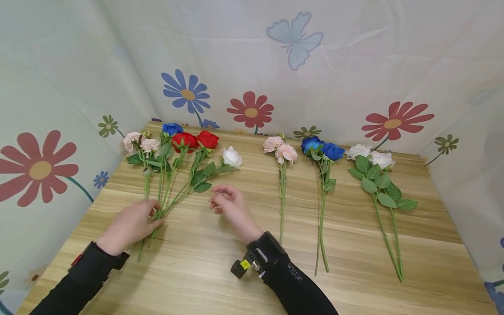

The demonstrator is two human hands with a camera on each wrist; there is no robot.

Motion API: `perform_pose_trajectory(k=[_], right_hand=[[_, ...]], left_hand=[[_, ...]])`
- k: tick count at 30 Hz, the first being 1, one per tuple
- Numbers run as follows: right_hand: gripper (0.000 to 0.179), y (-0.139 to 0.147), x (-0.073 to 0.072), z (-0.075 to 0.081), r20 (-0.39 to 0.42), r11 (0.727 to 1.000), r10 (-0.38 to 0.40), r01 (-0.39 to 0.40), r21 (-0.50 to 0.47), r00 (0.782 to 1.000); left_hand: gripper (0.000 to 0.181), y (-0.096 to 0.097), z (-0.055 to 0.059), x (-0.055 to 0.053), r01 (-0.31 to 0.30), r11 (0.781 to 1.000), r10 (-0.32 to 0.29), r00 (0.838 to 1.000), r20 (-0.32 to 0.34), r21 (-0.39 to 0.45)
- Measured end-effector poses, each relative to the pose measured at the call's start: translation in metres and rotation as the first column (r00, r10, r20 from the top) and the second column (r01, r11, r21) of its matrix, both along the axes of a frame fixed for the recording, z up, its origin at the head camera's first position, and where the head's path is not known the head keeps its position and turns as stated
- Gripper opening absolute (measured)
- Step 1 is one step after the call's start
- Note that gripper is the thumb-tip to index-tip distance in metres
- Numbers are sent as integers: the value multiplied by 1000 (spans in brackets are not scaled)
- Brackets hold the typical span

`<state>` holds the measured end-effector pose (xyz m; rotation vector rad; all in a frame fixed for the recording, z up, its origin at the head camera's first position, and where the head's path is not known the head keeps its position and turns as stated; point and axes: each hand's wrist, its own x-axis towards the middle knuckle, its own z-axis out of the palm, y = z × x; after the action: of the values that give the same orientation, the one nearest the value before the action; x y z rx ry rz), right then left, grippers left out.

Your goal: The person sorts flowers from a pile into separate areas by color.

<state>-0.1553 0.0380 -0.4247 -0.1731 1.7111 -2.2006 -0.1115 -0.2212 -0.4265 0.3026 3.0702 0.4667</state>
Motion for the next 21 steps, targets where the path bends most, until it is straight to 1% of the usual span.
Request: perform_pose_trajectory(k=[6,12,17,21], right_hand=[[24,1,2,0,-2,999,20,-20,25,1000],[27,1,3,2,-3,998,42,-41,51,999],[28,2,2,2,-4,997,46,-46,65,999],[25,3,2,2,-8,996,56,-55,74,998]], left_hand=[[26,-1,-6,-1,-9,1000,9,1000,15,6],[23,-1,-7,-4,-27,999,26,999,19,21],[25,0,-4,-5,-63,995,59,996,64,71],[27,0,0,-5,-90,990,79,992,101,111]])
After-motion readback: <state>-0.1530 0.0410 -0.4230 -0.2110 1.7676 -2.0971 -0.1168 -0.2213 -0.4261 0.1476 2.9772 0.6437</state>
